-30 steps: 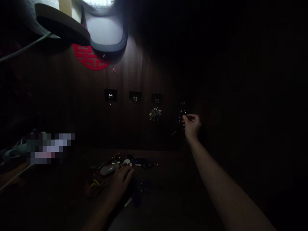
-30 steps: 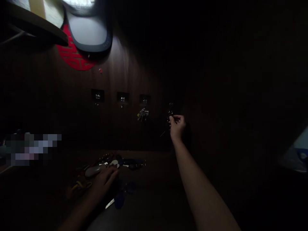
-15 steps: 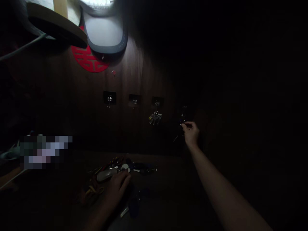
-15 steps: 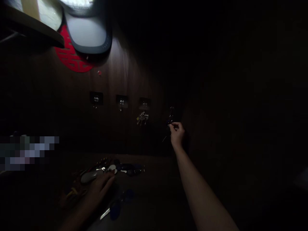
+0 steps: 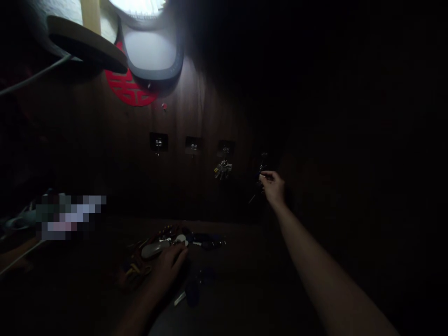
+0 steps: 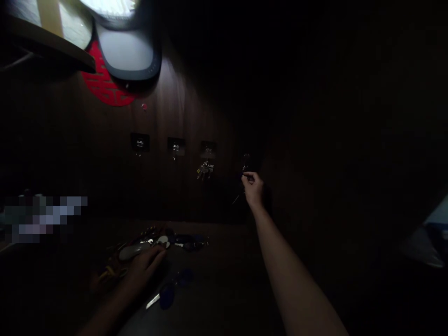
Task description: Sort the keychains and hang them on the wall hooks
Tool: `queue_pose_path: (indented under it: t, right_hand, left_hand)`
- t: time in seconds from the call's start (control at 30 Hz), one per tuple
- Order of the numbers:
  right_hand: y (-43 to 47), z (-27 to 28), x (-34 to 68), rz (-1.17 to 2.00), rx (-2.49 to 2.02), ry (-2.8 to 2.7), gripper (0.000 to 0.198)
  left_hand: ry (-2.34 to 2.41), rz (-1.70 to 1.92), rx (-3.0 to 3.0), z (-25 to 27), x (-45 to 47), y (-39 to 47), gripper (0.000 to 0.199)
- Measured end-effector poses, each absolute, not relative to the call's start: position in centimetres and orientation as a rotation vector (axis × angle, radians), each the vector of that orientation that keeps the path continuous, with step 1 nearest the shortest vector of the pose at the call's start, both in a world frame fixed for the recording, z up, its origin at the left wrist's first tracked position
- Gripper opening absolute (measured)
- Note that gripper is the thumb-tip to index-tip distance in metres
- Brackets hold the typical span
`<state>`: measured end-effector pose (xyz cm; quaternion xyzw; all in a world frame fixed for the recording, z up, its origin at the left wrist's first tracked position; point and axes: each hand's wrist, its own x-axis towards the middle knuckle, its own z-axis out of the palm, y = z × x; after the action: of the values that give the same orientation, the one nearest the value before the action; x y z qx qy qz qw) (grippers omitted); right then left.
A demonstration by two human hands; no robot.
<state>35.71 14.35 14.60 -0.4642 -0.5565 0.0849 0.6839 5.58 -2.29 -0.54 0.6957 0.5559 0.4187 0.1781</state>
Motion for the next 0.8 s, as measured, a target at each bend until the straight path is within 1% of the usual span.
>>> queue_pose_path:
  t: [0.23, 0.33, 0.43, 0.8]
  right_hand:
    - [12.6, 10.6, 34.9, 0.199, -0.961, -1.259, 0.05]
    - [11.7, 8.7, 34.6, 0.231, -0.97, -1.238, 0.057]
    - [10.7, 6.6, 34.0, 0.266, -0.983, -1.215, 0.057]
    - [6.3, -0.3, 29.9, 0.479, -1.05, -1.197, 0.046]
  left_hand:
    - [1.562, 1.193, 1.988, -0.4, 5.6, -2.7, 0.031]
    - [1.579, 1.195, 1.995, -0.7, 5.5, -2.6, 0.031]
    - [1.564, 1.17, 2.012, -1.0, 5.4, -2.4, 0.032]
    - [1.55, 1.121, 2.003, -1.3, 5.2, -2.4, 0.026]
